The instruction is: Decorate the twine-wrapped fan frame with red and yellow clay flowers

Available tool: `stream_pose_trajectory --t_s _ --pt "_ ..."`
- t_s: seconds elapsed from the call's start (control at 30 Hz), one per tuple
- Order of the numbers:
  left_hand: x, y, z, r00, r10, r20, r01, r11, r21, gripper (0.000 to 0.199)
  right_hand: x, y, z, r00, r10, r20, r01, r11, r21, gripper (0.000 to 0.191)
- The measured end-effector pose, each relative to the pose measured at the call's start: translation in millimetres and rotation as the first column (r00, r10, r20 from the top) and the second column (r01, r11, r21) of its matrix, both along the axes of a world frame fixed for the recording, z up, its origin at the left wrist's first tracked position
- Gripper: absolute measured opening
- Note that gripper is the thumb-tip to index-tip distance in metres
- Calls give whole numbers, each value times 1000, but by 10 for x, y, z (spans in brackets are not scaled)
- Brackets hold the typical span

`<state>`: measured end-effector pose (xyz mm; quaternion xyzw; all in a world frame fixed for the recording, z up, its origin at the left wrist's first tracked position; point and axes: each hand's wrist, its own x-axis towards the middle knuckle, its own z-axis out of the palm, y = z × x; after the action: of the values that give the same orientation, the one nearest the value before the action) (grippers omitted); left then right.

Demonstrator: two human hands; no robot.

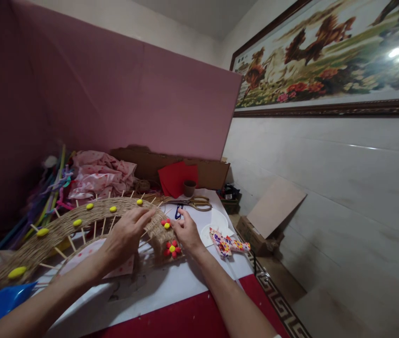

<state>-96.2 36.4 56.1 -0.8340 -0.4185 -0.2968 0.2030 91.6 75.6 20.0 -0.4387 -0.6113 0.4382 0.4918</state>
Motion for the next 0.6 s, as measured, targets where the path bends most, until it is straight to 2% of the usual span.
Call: stream_pose_trajectory --t_s 0.1,0.17,0.23,0.3,0.4,0.47,0.53,0.57,0.6 --pt "-12 -98 -31 998 -35 -49 36 999 18 45 -40 -19 28 999 -7 -35 6 1000 -24 64" --pt "0 -146 -69 997 -79 -11 79 997 19 46 -54 -22 32 999 -16 -39 15 1000 -26 64" --pt "30 -188 -119 985 -144 98 145 989 2 46 -56 -14 23 999 -20 -32 19 1000 -17 63" --pt "70 -232 -160 938 -192 289 216 975 -53 39 -43 2 7 1000 -21 1 21 1000 -2 62" --pt "123 -311 -164 762 -110 639 311 926 -212 18 6 2 6 985 -71 157 65 997 46 53" --pt "140 -364 -132 583 2 812 427 850 -309 14 47 -46 37 925 -233 300 185 966 179 41" --pt "147 -408 -96 401 159 902 567 731 -380 23 74 -149 96 822 -446 355 287 862 419 28" --pt "150 -426 -80 322 240 916 634 664 -396 28 77 -221 130 799 -503 330 281 797 535 23" --pt "155 -441 -67 252 309 917 695 602 -393 33 73 -303 163 813 -501 298 237 752 615 18"
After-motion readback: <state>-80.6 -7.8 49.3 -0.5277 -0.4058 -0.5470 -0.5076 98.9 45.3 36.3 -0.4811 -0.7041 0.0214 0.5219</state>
